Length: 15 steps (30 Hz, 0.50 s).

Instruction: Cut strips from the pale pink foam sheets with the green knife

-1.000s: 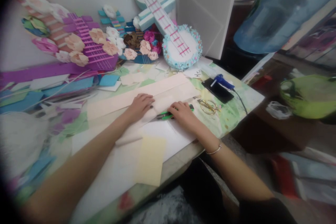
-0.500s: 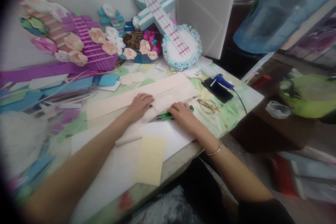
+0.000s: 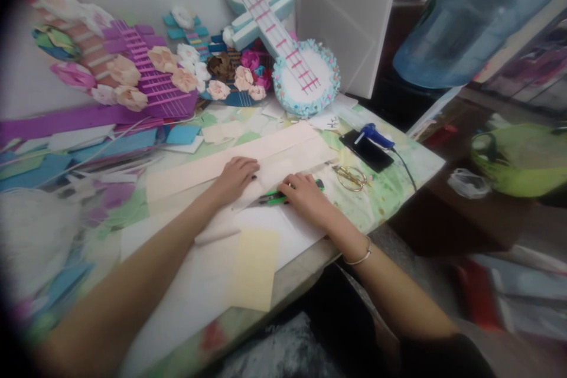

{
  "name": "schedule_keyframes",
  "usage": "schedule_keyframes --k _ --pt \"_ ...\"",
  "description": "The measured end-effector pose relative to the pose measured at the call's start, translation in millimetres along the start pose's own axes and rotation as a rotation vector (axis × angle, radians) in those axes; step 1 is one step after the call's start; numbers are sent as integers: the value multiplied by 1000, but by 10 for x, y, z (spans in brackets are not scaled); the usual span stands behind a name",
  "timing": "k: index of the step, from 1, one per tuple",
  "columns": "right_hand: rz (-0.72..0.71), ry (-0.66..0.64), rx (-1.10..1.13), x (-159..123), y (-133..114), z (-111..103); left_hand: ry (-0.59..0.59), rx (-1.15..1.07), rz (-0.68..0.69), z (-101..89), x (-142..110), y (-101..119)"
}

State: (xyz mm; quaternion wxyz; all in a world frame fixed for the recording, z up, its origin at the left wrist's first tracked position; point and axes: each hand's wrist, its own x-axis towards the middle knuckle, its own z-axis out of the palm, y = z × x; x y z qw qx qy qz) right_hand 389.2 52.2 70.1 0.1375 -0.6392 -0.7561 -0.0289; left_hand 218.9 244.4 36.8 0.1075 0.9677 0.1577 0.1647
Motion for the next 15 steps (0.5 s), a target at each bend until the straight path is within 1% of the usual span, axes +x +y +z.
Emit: schedule_keyframes --k 6,15 --pt "16 23 0 -75 55 -33 -5 -5 -6 -12 -4 12" --pt "11 -10 38 14 -32 11 -6 0 -1 -5 -8 6"
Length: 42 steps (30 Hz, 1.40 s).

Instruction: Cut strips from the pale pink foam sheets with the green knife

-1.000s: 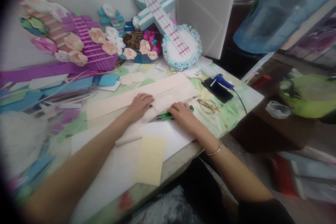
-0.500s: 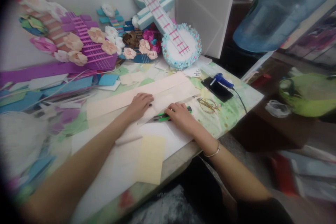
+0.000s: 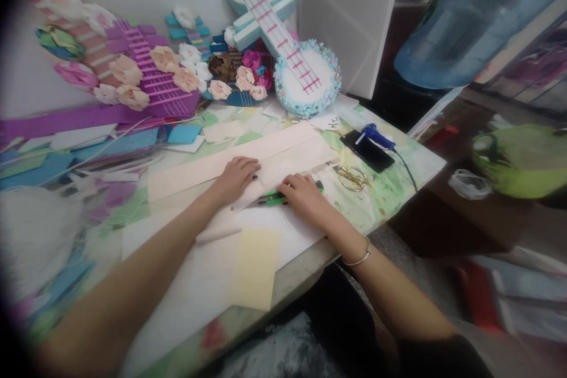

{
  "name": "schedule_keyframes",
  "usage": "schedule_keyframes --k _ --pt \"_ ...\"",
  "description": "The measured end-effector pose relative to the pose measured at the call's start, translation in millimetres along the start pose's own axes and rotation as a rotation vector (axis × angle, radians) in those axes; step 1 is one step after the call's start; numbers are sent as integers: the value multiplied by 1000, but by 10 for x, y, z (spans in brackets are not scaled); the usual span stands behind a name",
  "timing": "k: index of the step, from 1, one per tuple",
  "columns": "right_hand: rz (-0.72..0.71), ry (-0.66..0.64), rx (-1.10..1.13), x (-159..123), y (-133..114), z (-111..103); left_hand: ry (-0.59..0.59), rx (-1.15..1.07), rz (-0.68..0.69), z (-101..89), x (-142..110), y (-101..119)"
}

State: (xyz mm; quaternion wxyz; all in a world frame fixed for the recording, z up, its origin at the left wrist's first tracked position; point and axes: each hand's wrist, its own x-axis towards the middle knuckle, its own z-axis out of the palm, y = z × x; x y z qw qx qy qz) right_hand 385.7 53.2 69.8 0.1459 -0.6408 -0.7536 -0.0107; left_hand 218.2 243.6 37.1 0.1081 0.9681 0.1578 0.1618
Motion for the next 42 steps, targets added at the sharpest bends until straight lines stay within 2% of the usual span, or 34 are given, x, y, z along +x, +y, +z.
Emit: schedule_keyframes --k 7,16,21,26,34,42 --pt "34 14 54 -82 60 -25 5 -13 -2 -4 -2 0" --pt "9 -36 32 67 -5 -12 6 -14 1 8 9 -16" --pt "20 -46 56 46 32 -19 11 -16 1 -6 -2 7" --pt "40 -31 75 -2 90 -16 10 -27 -4 -2 -3 3" --pt "36 -41 59 33 -10 27 17 -37 -21 27 4 -19" --pt "18 -7 46 -38 45 -12 9 -40 -32 17 10 -4"
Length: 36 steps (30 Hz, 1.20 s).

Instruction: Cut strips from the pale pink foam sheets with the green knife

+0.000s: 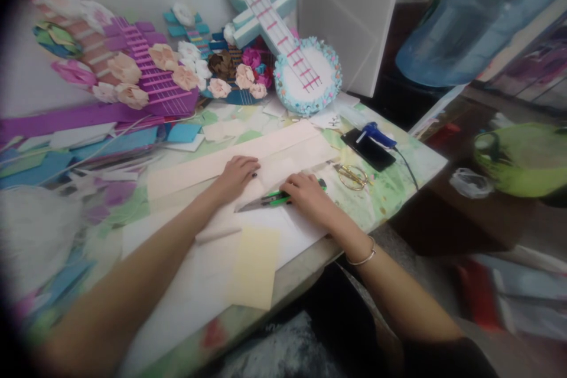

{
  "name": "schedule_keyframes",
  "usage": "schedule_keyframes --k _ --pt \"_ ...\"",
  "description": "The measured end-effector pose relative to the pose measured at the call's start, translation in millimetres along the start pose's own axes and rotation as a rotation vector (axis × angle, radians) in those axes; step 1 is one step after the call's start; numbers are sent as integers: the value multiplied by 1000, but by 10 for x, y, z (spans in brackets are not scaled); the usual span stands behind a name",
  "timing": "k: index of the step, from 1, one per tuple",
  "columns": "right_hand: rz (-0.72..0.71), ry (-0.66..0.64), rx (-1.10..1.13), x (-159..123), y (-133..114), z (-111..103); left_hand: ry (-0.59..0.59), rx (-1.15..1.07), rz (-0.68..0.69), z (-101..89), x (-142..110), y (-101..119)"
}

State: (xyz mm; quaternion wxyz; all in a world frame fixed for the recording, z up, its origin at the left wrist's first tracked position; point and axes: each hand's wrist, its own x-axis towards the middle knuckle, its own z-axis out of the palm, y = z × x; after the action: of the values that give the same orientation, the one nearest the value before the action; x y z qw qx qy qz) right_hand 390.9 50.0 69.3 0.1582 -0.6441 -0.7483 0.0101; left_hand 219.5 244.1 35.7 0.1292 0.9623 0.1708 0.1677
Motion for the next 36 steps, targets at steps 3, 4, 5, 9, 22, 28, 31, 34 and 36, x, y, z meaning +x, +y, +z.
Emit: schedule_keyframes --k 3,4,5,9,22,28,31,34,36 --pt "6 -13 4 25 -28 5 1 -3 0 3 0 -4" --pt "9 -21 6 39 -44 9 1 -4 0 3 -1 -5" --pt "10 -29 9 51 -59 14 1 -5 0 3 -2 -5" --pt "-2 -30 17 65 -84 30 4 -14 -3 3 -6 -7" --pt "85 47 90 -207 25 -21 108 -141 -130 -27 -3 -53" --pt "202 274 181 -636 121 60 166 -108 -342 -174 -33 -231" --pt "231 346 144 -717 97 132 109 -51 -409 -267 -23 -323" --pt "242 376 92 -700 77 186 22 -24 -439 -337 -8 -354" --pt "240 383 68 -680 77 203 -40 -33 -458 -373 -1 -339"
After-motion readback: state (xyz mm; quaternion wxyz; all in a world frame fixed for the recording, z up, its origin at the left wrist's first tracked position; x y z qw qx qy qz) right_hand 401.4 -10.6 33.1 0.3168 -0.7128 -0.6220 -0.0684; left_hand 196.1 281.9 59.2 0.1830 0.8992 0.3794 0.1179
